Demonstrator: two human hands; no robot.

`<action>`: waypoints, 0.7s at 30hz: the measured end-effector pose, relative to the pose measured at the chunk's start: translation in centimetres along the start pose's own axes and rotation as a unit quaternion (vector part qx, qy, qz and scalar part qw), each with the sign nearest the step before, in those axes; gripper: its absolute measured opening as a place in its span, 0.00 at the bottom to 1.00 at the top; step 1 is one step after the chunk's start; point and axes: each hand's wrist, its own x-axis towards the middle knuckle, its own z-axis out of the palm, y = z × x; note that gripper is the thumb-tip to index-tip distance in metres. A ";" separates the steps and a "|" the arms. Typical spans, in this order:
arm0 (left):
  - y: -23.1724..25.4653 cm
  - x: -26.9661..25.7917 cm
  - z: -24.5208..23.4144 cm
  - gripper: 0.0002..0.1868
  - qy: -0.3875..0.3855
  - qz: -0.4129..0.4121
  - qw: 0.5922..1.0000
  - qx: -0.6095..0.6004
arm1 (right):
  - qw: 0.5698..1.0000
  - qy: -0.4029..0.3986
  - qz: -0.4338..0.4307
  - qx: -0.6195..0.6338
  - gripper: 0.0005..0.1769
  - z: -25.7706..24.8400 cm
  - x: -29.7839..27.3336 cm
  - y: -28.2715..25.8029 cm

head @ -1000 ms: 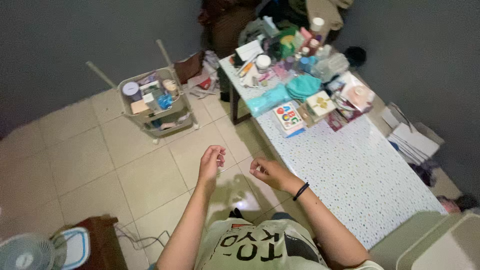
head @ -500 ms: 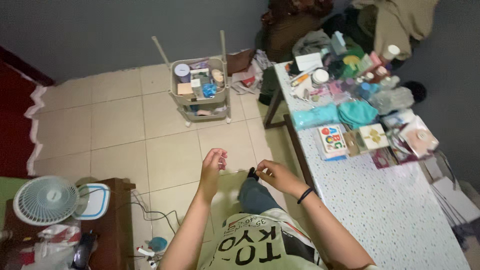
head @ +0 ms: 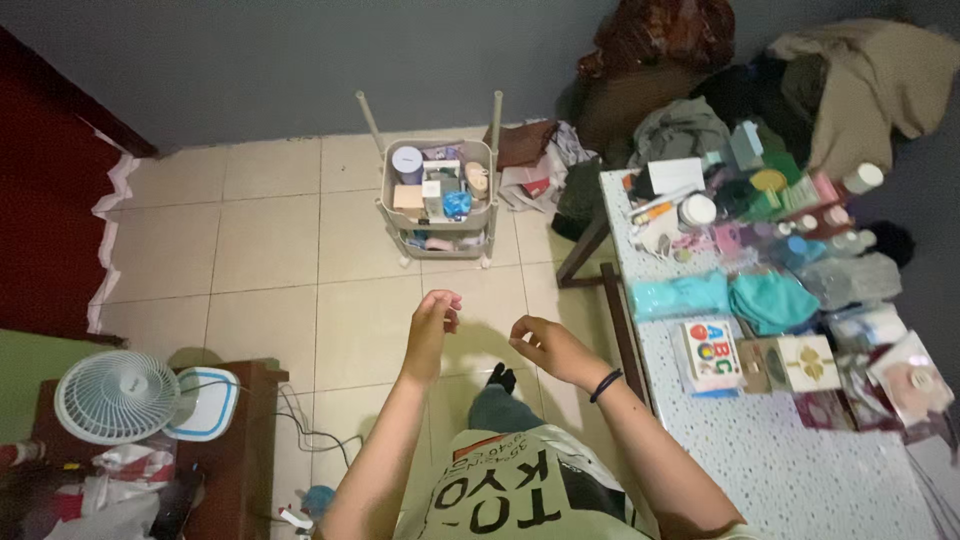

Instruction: The person assembles a three-tier rolling storage cart by inserting vertical poles into the shelf trays. They then remove items from the cart and place them onto a nearby table.

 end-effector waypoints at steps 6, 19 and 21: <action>0.3 6.6 -1.0 0.13 0.021 0.010 1.000 0.002 | 1.000 -0.021 -0.005 0.002 0.15 -2.1 5.9 -0.6; 0.8 17.6 -2.3 0.12 0.058 -0.014 0.998 0.009 | 0.998 -0.028 -0.048 -0.023 0.17 -6.1 18.0 0.8; 0.8 18.6 -2.3 0.12 0.058 -0.016 0.998 0.007 | 0.998 -0.031 -0.047 -0.024 0.17 -6.5 19.3 1.2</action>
